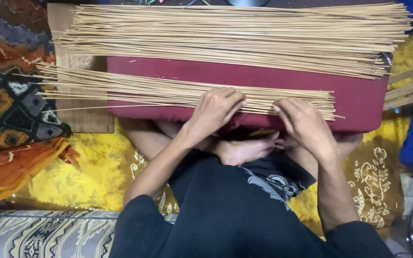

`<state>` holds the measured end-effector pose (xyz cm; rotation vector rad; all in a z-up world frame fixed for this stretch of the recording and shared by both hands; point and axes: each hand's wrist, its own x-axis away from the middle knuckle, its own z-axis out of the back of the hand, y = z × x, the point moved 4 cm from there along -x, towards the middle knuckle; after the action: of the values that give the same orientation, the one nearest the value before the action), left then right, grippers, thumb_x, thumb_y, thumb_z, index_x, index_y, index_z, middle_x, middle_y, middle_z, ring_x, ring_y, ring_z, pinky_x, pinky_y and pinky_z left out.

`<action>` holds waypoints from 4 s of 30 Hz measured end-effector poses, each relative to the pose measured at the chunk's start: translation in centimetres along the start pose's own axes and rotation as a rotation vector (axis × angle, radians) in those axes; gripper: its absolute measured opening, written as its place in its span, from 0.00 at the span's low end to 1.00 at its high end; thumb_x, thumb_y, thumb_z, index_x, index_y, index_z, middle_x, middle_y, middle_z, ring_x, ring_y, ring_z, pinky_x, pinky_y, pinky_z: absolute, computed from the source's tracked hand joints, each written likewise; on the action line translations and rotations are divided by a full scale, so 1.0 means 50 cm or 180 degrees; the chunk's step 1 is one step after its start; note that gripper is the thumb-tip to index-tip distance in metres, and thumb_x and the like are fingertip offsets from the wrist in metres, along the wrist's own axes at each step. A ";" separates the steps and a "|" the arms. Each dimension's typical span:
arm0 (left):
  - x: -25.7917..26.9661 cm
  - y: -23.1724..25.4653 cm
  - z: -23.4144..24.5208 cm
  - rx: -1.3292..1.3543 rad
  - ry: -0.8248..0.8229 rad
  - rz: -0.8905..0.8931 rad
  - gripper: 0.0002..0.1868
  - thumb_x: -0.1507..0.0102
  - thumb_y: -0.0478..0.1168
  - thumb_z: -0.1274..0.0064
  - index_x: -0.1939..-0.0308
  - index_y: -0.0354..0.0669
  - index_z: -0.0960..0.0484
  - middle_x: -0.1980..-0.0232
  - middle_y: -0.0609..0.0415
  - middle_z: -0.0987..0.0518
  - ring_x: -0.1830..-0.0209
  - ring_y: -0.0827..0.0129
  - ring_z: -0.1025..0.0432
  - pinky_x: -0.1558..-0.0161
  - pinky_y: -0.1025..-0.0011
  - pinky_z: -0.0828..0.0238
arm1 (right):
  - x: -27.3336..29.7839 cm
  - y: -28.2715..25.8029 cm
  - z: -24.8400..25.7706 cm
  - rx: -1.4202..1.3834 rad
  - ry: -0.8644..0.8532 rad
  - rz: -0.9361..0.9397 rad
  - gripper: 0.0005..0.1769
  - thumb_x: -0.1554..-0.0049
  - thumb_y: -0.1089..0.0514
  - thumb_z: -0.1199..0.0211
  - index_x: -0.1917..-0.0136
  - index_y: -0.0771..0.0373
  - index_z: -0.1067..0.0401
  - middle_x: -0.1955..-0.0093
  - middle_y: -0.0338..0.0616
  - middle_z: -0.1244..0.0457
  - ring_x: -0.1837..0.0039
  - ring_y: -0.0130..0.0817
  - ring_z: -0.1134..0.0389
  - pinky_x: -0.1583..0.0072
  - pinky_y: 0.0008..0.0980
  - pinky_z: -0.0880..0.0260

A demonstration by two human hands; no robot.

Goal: Organizing and aligning thin wooden sticks into bundles on a padded surface.

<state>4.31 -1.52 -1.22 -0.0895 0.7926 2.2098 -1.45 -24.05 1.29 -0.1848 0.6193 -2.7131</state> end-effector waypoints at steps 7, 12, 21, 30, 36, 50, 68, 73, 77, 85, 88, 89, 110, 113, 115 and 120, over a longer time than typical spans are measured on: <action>0.034 -0.038 0.014 -0.0208 -0.0034 0.0355 0.05 0.30 0.46 0.49 0.59 0.54 0.21 0.67 0.57 0.24 0.61 0.61 0.23 0.59 0.65 0.28 | 0.004 0.015 -0.020 -0.0169 0.0192 -0.0060 0.07 0.34 0.58 0.43 0.43 0.58 0.27 0.57 0.48 0.38 0.47 0.55 0.31 0.47 0.48 0.32; 0.038 -0.031 0.001 -0.0402 0.0363 0.0380 0.08 0.34 0.44 0.43 0.51 0.51 0.19 0.47 0.55 0.24 0.40 0.57 0.31 0.40 0.57 0.37 | -0.013 0.030 -0.048 -0.0151 0.0734 0.0145 0.05 0.32 0.60 0.39 0.43 0.60 0.25 0.50 0.49 0.40 0.44 0.54 0.34 0.44 0.47 0.31; 0.073 -0.055 -0.047 -0.0305 -0.0128 0.0327 0.31 0.33 0.55 0.43 0.31 0.46 0.30 0.31 0.41 0.33 0.25 0.44 0.42 0.26 0.33 0.63 | -0.001 0.034 -0.047 -0.0104 0.0644 0.0121 0.33 0.46 0.53 0.32 0.29 0.61 0.34 0.31 0.56 0.44 0.30 0.59 0.43 0.32 0.55 0.40; 0.042 -0.071 -0.032 -0.0551 -0.0421 0.0196 0.20 0.32 0.54 0.48 0.40 0.54 0.26 0.50 0.56 0.29 0.47 0.60 0.32 0.47 0.60 0.36 | -0.041 0.073 -0.081 0.1138 -0.0303 -0.0043 0.28 0.51 0.48 0.36 0.40 0.61 0.31 0.44 0.48 0.41 0.40 0.46 0.39 0.42 0.43 0.36; 0.031 -0.069 -0.040 -0.0621 -0.0632 0.0287 0.11 0.35 0.49 0.43 0.55 0.53 0.25 0.57 0.58 0.29 0.53 0.62 0.32 0.56 0.63 0.35 | -0.053 0.075 -0.114 0.1372 -0.0375 -0.0203 0.23 0.51 0.45 0.34 0.47 0.58 0.33 0.50 0.44 0.41 0.44 0.43 0.37 0.47 0.41 0.34; 0.038 -0.047 -0.035 -0.0736 -0.0605 0.0218 0.14 0.40 0.40 0.37 0.55 0.47 0.26 0.57 0.54 0.28 0.53 0.57 0.31 0.57 0.63 0.29 | -0.039 0.051 -0.121 0.1618 -0.0152 -0.0112 0.16 0.45 0.45 0.40 0.51 0.57 0.36 0.59 0.42 0.39 0.53 0.42 0.31 0.50 0.39 0.33; 0.008 -0.013 -0.046 -0.0818 -0.1116 0.0409 0.09 0.40 0.45 0.41 0.62 0.46 0.21 0.72 0.48 0.19 0.71 0.45 0.19 0.66 0.51 0.22 | -0.011 0.055 -0.052 0.1309 -0.0554 -0.0541 0.13 0.46 0.45 0.39 0.55 0.52 0.32 0.67 0.43 0.33 0.60 0.53 0.26 0.55 0.49 0.26; -0.009 0.004 -0.051 -0.0710 -0.1175 0.0375 0.06 0.40 0.42 0.46 0.67 0.44 0.22 0.76 0.46 0.21 0.73 0.42 0.20 0.70 0.49 0.22 | -0.001 0.013 0.036 -0.0256 -0.0077 0.0068 0.25 0.50 0.49 0.27 0.46 0.65 0.31 0.52 0.57 0.30 0.47 0.61 0.27 0.51 0.57 0.28; 0.003 -0.014 -0.066 -0.0838 -0.1142 0.0511 0.07 0.41 0.42 0.46 0.67 0.44 0.22 0.77 0.45 0.23 0.74 0.40 0.21 0.70 0.48 0.23 | 0.019 0.036 0.008 -0.2375 0.0889 0.0122 0.43 0.45 0.29 0.44 0.34 0.66 0.37 0.32 0.59 0.37 0.31 0.55 0.35 0.35 0.48 0.33; -0.017 0.032 -0.037 -0.1319 -0.0394 0.0105 0.07 0.46 0.38 0.43 0.74 0.42 0.25 0.82 0.44 0.24 0.89 0.53 0.28 0.85 0.60 0.34 | 0.021 0.042 -0.025 -0.4311 0.1339 -0.0040 0.59 0.42 0.10 0.69 0.18 0.55 0.59 0.15 0.62 0.55 0.14 0.59 0.54 0.16 0.56 0.58; -0.014 0.050 -0.050 -0.1446 -0.0445 0.0058 0.08 0.45 0.36 0.45 0.76 0.43 0.28 0.85 0.47 0.26 0.91 0.58 0.30 0.87 0.63 0.36 | 0.031 0.045 -0.030 -0.3997 0.1990 -0.0171 0.53 0.40 0.13 0.72 0.17 0.49 0.57 0.13 0.56 0.58 0.10 0.58 0.62 0.14 0.60 0.69; -0.020 0.060 -0.059 -0.1520 -0.0400 0.0028 0.07 0.45 0.35 0.46 0.76 0.43 0.26 0.85 0.48 0.26 0.91 0.61 0.30 0.87 0.64 0.36 | 0.023 0.019 -0.043 -0.3828 0.1856 -0.0220 0.55 0.40 0.11 0.72 0.17 0.50 0.59 0.13 0.54 0.56 0.11 0.57 0.60 0.14 0.62 0.66; -0.022 0.065 -0.036 -0.1483 -0.0207 -0.0132 0.03 0.44 0.36 0.45 0.69 0.44 0.22 0.81 0.51 0.22 0.89 0.61 0.29 0.87 0.66 0.37 | 0.043 0.020 -0.032 -0.4162 0.1230 -0.0169 0.40 0.35 0.26 0.56 0.28 0.60 0.43 0.25 0.56 0.44 0.24 0.50 0.39 0.25 0.48 0.34; -0.003 0.029 -0.058 -0.1382 -0.0374 0.0056 0.02 0.44 0.37 0.45 0.69 0.46 0.22 0.80 0.51 0.22 0.84 0.55 0.25 0.80 0.60 0.30 | 0.060 0.032 -0.030 -0.3475 0.1186 0.0014 0.35 0.35 0.38 0.44 0.32 0.70 0.38 0.29 0.63 0.41 0.28 0.54 0.36 0.31 0.48 0.30; 0.002 0.013 -0.063 -0.1281 -0.0552 0.0174 0.02 0.44 0.39 0.46 0.70 0.50 0.23 0.79 0.52 0.22 0.78 0.50 0.21 0.74 0.55 0.23 | 0.062 0.031 -0.020 -0.3174 0.1127 0.0120 0.37 0.38 0.40 0.41 0.34 0.77 0.34 0.31 0.68 0.39 0.30 0.56 0.34 0.36 0.48 0.30; -0.013 0.002 -0.047 -0.0642 -0.1321 0.0560 0.06 0.43 0.42 0.44 0.71 0.45 0.17 0.77 0.42 0.22 0.72 0.38 0.20 0.68 0.47 0.22 | 0.068 0.041 -0.011 -0.2636 0.0974 0.0036 0.14 0.38 0.62 0.32 0.39 0.67 0.21 0.51 0.54 0.29 0.49 0.38 0.28 0.47 0.39 0.29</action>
<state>4.27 -3.33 -2.87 0.3424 0.3587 2.3557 -4.11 -26.81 0.04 0.0404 1.7910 -2.3192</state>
